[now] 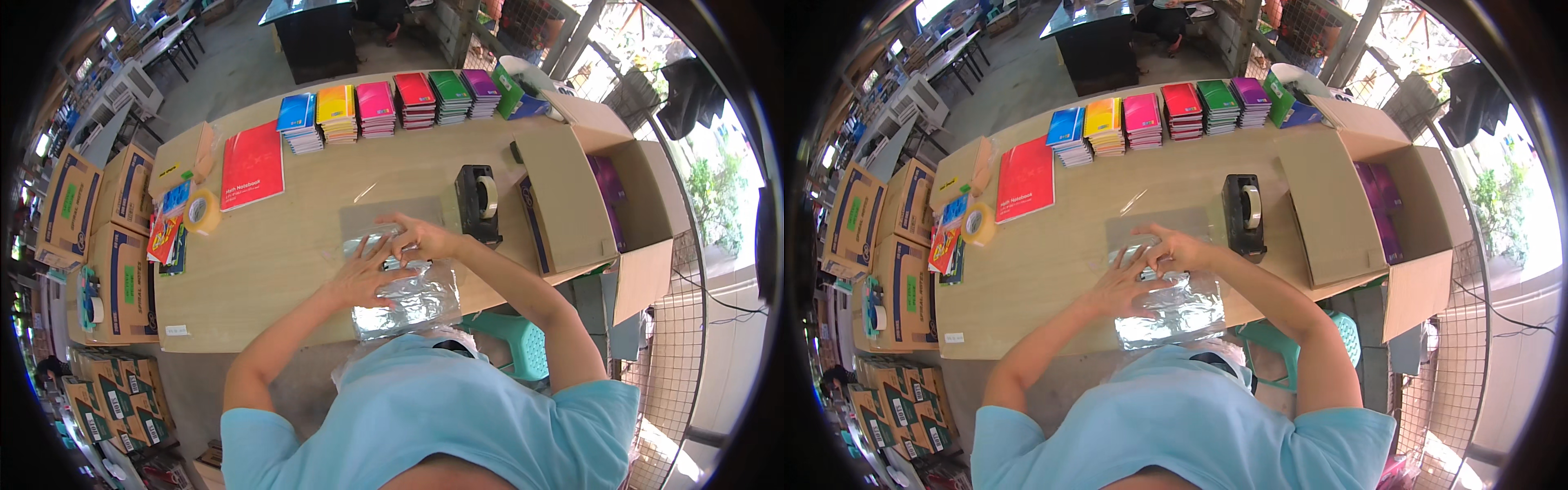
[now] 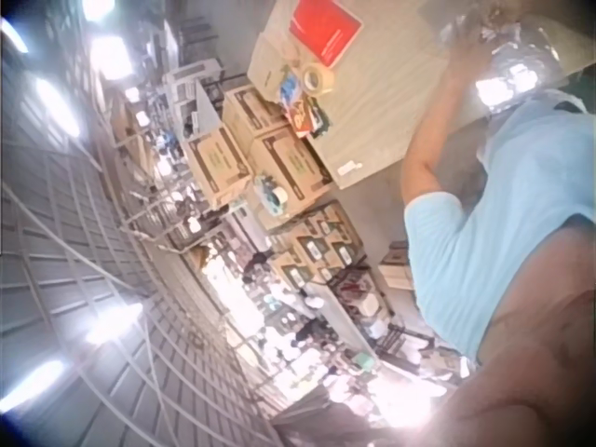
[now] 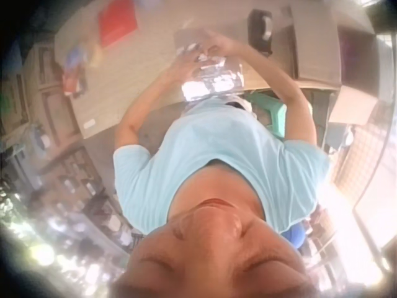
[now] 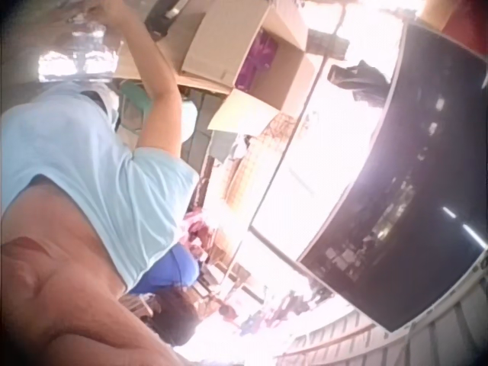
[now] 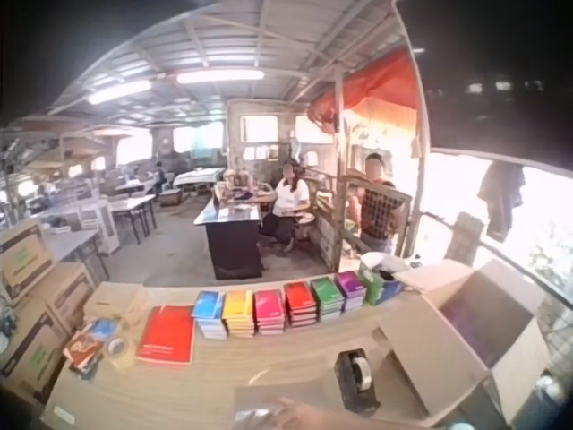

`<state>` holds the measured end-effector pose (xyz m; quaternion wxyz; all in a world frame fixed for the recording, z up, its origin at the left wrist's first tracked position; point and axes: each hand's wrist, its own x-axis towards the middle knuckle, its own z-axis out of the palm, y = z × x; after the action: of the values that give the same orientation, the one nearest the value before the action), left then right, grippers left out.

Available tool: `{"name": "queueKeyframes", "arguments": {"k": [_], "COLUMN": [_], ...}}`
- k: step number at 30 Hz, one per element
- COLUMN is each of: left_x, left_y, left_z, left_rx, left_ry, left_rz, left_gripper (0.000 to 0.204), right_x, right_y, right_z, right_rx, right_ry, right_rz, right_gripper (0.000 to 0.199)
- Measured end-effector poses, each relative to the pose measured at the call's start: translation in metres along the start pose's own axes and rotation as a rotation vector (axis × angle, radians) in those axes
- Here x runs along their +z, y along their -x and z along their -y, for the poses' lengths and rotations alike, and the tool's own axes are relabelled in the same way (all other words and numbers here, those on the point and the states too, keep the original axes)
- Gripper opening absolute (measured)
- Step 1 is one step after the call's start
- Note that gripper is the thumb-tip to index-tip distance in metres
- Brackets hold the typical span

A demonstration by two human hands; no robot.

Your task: The person selects several spiral notebooks from stacks on a table, places them into a clear plastic bag, seals the bag with tape from a dispenser, and then places the wrapped notebooks into a cardboard shipping box.

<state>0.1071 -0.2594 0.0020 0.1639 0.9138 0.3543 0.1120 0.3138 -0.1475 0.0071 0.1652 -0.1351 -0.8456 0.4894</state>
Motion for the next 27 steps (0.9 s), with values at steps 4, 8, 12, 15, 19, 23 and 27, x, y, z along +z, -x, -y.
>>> {"name": "queueKeyframes", "arguments": {"k": [4,8,12,15,19,23,27], "left_x": [0.027,0.005,-0.038,-0.066,-0.024,-0.022,-0.031], "left_y": [0.013,-0.020,-0.013,0.031,0.043,0.013,0.011], "left_z": [-0.015,-0.042,-0.037,-0.027,0.003,0.009,0.014], "left_rx": [-0.124,0.091,0.202,0.058,-0.061,0.111,0.130], "left_ry": [-0.007,-0.314,-0.264,0.018,-0.078,-0.150,-0.106], "left_rz": [-0.552,-0.413,-0.489,-0.835,-0.323,0.017,0.098], "left_gripper": [0.057,0.030,0.012,0.022,0.056,0.085,0.091], "right_x": [-0.004,-0.003,-0.004,-0.001,-0.001,-0.006,-0.023], "right_y": [0.001,-0.002,0.001,0.013,0.000,0.011,0.027], "right_z": [-0.007,-0.002,-0.007,-0.018,0.000,0.012,0.045], "right_rx": [0.017,0.016,-0.004,-0.025,-0.111,0.015,-0.092], "right_ry": [0.086,0.090,0.129,0.083,0.089,0.232,0.271], "right_rz": [0.081,0.150,0.128,0.096,0.100,0.084,-0.138], "right_gripper": [0.015,0.014,0.012,0.013,0.014,0.014,0.013]}}
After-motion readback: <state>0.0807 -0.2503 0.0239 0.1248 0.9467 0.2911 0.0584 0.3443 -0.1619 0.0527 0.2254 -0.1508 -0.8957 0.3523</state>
